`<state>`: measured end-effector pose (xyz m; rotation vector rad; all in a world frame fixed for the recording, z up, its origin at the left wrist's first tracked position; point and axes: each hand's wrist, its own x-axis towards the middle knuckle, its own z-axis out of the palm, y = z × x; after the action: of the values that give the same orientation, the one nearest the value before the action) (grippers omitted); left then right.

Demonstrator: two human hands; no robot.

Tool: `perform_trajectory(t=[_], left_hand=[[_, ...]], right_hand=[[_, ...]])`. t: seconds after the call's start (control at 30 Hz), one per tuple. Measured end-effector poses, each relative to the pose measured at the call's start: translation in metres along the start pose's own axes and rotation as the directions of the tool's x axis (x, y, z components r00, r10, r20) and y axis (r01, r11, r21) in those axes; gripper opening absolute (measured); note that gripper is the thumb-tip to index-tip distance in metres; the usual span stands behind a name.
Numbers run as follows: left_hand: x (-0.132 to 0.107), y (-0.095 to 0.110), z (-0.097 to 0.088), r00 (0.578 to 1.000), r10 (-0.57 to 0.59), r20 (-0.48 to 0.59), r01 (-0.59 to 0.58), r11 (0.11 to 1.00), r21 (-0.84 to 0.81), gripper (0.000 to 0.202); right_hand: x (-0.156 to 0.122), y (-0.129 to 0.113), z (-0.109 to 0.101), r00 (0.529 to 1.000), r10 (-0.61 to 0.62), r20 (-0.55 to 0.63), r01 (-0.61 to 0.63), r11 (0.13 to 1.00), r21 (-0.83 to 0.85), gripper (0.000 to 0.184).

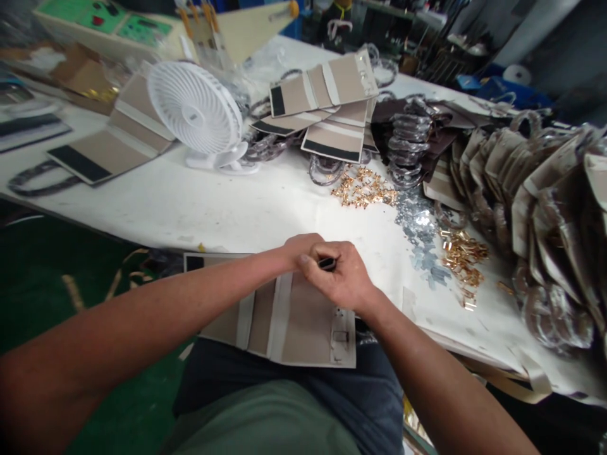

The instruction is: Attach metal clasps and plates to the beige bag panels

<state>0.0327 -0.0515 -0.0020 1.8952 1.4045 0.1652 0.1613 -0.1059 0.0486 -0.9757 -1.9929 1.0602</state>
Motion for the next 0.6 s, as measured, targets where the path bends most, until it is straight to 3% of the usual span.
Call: perform_trajectory(t=[0.07, 0.17, 0.27, 0.37, 0.5, 0.6], left_hand=[[0.0, 0.001, -0.002, 0.998, -0.016, 0.055, 0.013, 0.999, 0.046, 0.023], [-0.003, 0.003, -0.004, 0.995, -0.033, 0.096, 0.026, 0.997, 0.069, 0.032], [-0.005, 0.004, -0.005, 0.993, -0.047, 0.106, 0.04, 0.997, 0.07, 0.029], [-0.005, 0.005, -0.006, 0.993, -0.053, 0.104, 0.047, 0.997, 0.058, 0.026], [-0.004, 0.006, -0.007, 0.992, -0.046, 0.121, 0.039, 0.997, 0.06, 0.026], [-0.004, 0.008, -0.007, 0.989, -0.075, 0.123, 0.071, 0.997, 0.042, 0.025]], right_hand=[[-0.004, 0.008, -0.004, 0.999, 0.029, -0.042, -0.028, 1.0, 0.01, 0.046], [-0.013, 0.018, -0.013, 0.984, 0.081, -0.161, -0.055, 0.986, 0.159, 0.046], [-0.018, 0.019, -0.018, 0.944, 0.053, -0.326, 0.079, 0.922, 0.379, 0.044], [-0.019, 0.018, -0.013, 0.886, 0.022, -0.464, 0.216, 0.865, 0.453, 0.046], [-0.02, 0.02, -0.006, 0.898, 0.097, -0.429, 0.106, 0.899, 0.425, 0.045], [-0.019, 0.016, -0.011, 0.89, 0.072, -0.449, 0.158, 0.878, 0.452, 0.042]])
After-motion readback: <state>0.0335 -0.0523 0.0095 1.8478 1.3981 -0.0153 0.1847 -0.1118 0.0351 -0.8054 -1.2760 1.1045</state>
